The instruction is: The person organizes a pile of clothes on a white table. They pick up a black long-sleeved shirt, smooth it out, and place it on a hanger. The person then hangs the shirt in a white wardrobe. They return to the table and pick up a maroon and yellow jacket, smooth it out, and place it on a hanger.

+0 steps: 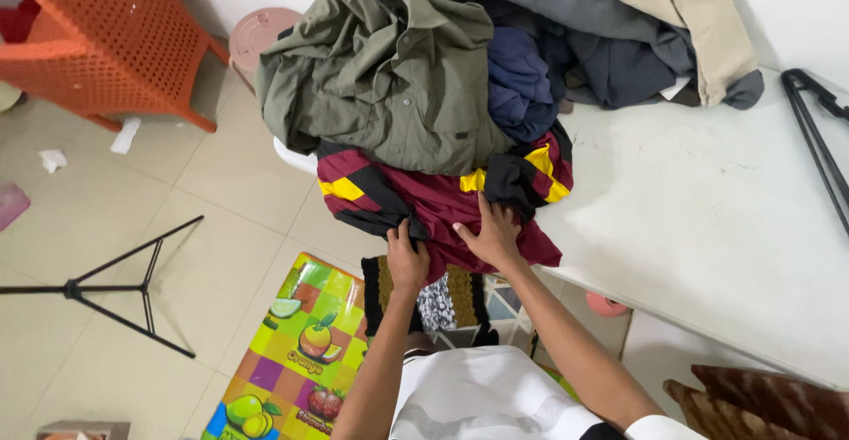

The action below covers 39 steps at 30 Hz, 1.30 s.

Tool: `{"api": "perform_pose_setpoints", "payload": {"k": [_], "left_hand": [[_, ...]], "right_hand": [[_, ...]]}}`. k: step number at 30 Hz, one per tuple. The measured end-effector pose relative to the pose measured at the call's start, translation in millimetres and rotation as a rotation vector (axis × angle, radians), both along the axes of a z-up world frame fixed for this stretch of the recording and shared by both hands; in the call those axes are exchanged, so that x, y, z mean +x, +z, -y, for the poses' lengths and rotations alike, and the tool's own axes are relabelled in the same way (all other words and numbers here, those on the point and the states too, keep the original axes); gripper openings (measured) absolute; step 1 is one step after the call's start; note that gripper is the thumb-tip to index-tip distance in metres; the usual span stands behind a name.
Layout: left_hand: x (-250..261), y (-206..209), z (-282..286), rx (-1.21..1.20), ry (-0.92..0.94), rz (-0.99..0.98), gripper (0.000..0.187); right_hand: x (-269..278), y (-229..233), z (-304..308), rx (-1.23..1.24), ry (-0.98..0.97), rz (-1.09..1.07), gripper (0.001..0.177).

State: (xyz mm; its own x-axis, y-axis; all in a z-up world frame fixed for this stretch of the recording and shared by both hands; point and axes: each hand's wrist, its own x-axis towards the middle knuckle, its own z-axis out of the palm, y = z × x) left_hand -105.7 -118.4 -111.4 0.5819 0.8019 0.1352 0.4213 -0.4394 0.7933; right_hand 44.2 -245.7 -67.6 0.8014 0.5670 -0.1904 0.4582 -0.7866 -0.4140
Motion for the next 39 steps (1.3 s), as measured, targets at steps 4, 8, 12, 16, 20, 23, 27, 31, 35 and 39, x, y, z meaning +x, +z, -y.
{"api": "perform_pose_setpoints", "payload": {"k": [4, 8, 12, 16, 20, 23, 27, 31, 35, 39], "left_hand": [[-22, 19, 6, 0.115, 0.007, -0.019, 0.055], [-26, 37, -18, 0.298, 0.076, 0.151, 0.041], [6, 40, -56, 0.343, 0.128, 0.095, 0.045], [36, 37, -83, 0.271, 0.052, -0.054, 0.070], [51, 27, -99, 0.172, 0.020, -0.144, 0.092], [60, 18, -103, 0.149, 0.056, -0.130, 0.085], [60, 4, -119, 0.173, -0.076, -0.164, 0.056], [54, -9, -138, 0.207, -0.170, -0.075, 0.038], [58, -23, -137, 0.215, -0.206, -0.048, 0.040], [66, -24, -125, -0.022, -0.257, -0.002, 0.037]], "right_hand": [[-13, 28, -20, 0.003, -0.023, -0.082, 0.096], [-25, 43, -39, -0.239, 0.046, -0.044, 0.083], [-19, 54, -60, -0.064, 0.044, 0.053, 0.073], [-3, 73, -98, 0.139, 0.036, 0.281, 0.081], [4, 72, -137, 0.232, 0.112, 0.388, 0.093], [4, 52, -160, 0.156, 0.125, 0.453, 0.096], [20, 36, -177, 0.044, 0.048, 0.504, 0.094], [39, 35, -193, -0.031, 0.016, 0.498, 0.097], [54, 36, -199, -0.070, 0.030, 0.481, 0.100], [67, 34, -202, -0.095, 0.050, 0.501, 0.101]]}}
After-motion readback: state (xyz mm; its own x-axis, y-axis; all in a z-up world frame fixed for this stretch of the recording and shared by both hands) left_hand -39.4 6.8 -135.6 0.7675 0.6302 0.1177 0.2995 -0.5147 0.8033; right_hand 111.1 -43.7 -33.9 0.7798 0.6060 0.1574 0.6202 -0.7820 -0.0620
